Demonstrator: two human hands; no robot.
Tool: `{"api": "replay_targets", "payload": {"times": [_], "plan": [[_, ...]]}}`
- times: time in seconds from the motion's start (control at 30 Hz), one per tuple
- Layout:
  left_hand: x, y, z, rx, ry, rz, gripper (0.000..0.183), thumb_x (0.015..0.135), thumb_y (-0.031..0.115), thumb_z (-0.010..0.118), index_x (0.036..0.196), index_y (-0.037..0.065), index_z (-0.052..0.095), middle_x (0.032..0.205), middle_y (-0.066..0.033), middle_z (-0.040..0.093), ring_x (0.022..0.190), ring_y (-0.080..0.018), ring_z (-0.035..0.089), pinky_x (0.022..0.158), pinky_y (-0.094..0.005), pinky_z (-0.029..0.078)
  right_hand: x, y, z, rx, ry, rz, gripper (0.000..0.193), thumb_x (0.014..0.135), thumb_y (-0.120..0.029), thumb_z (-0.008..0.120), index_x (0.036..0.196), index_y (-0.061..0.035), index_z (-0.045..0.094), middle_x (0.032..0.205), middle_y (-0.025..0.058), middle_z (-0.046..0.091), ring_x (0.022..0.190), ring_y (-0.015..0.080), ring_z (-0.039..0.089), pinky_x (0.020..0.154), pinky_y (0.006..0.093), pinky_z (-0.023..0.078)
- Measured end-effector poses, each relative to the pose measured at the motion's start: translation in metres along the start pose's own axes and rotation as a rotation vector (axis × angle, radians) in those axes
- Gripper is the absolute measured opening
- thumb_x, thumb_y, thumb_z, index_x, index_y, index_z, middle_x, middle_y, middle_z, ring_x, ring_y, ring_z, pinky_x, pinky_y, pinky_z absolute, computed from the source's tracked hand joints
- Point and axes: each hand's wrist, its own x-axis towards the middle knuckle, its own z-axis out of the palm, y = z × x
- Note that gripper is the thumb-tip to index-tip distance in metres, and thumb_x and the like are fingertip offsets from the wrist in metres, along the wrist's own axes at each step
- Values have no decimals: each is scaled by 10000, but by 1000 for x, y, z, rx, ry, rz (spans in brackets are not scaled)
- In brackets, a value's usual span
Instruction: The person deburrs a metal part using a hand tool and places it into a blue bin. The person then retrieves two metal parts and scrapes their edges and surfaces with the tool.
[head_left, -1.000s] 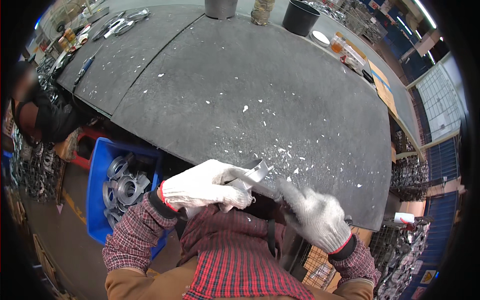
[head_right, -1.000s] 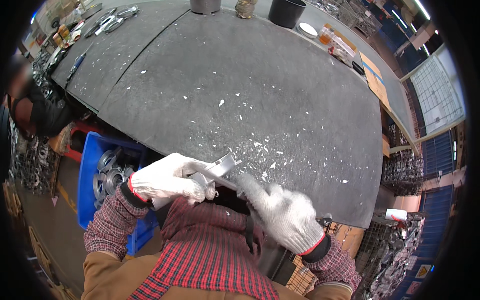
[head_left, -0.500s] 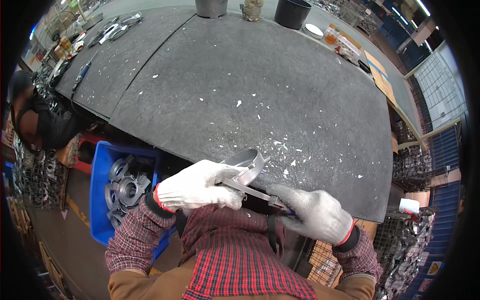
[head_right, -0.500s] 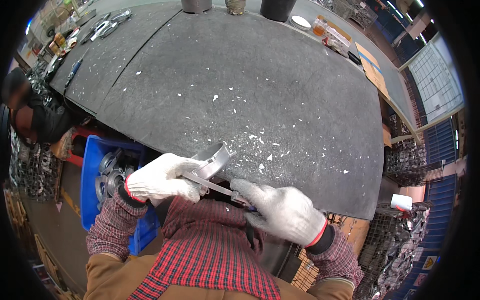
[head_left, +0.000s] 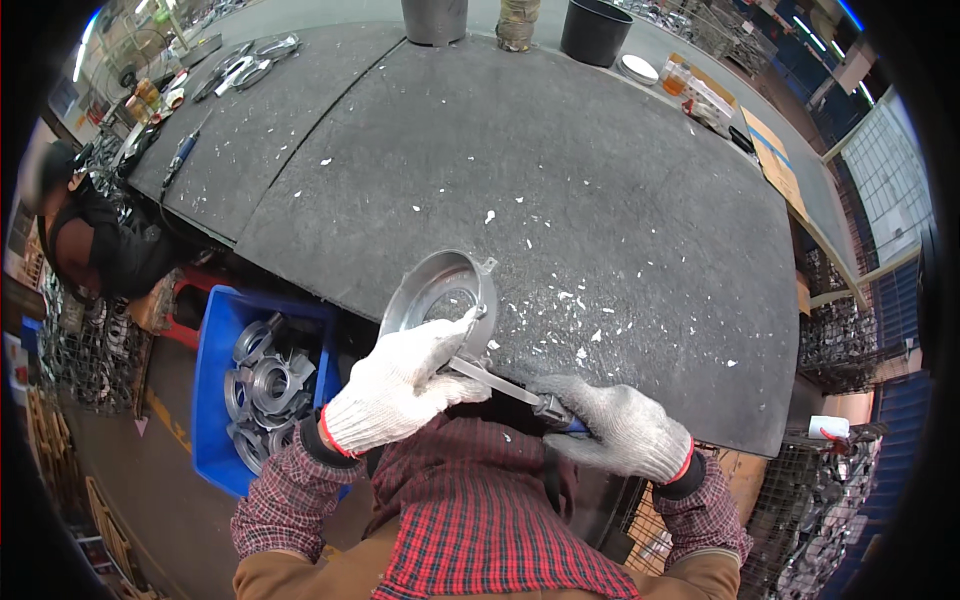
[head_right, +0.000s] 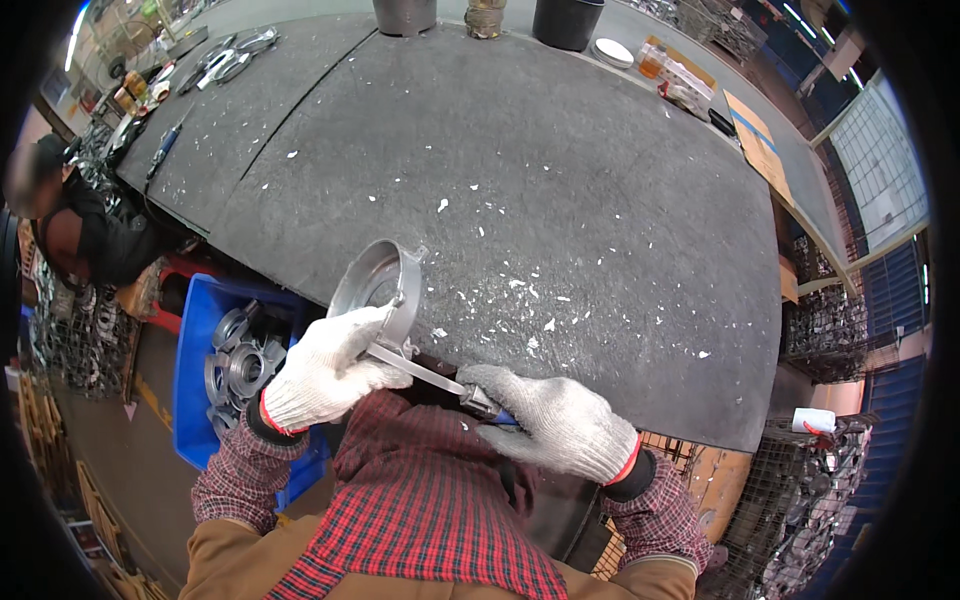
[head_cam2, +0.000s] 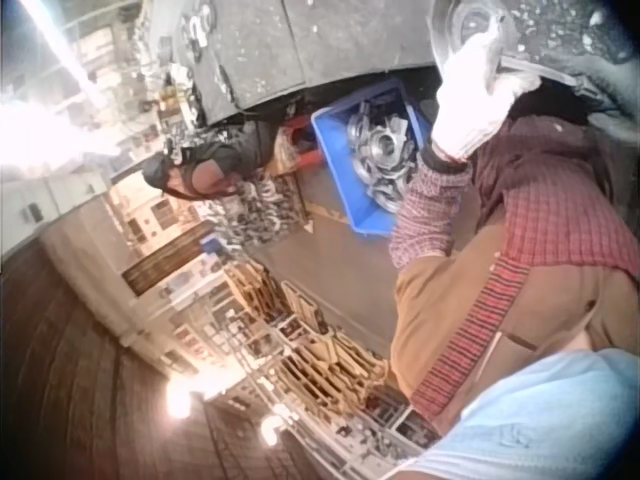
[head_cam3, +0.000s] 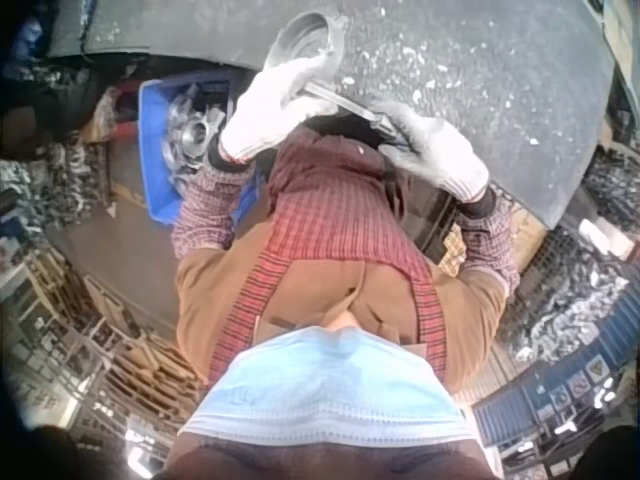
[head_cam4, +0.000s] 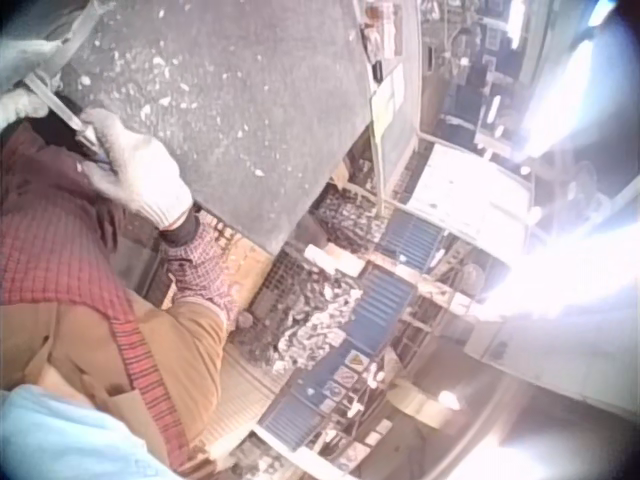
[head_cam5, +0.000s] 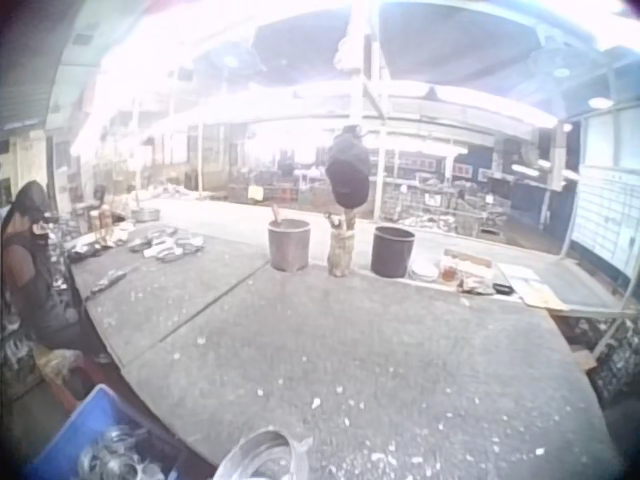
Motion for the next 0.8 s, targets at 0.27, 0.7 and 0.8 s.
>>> {"api": "replay_targets", "payload": {"times": [0.27, 0.7, 0.8], "plan": [[4, 14, 19, -657, 56, -371, 738, 971, 4, 700, 1644, -55, 402, 1274, -139, 730, 1123, -179, 715, 1009, -354, 589, 9, 11, 13, 142, -14, 32, 653, 989, -334, 781, 1564, -175, 514, 1186, 179, 775, 1084, 403, 784, 913, 469, 639], [25, 4, 41, -899, 204, -249, 572, 1035, 77, 612, 1583, -19, 479, 1329, -120, 674, 1196, -190, 665, 1048, -353, 546, 16, -10, 30, 118, 136, 326, 745, 1014, -398, 740, 1636, -176, 395, 1258, 263, 759, 1143, 498, 749, 940, 568, 617], [24, -1, 40, -986, 210, -293, 576, 1039, 78, 633, 1585, -25, 479, 1351, -123, 672, 1225, -192, 656, 1092, -352, 525, 18, -11, 22, 173, 73, 272, 739, 1014, -402, 742, 1623, -141, 414, 1255, 266, 756, 1160, 488, 747, 964, 550, 606]]}}
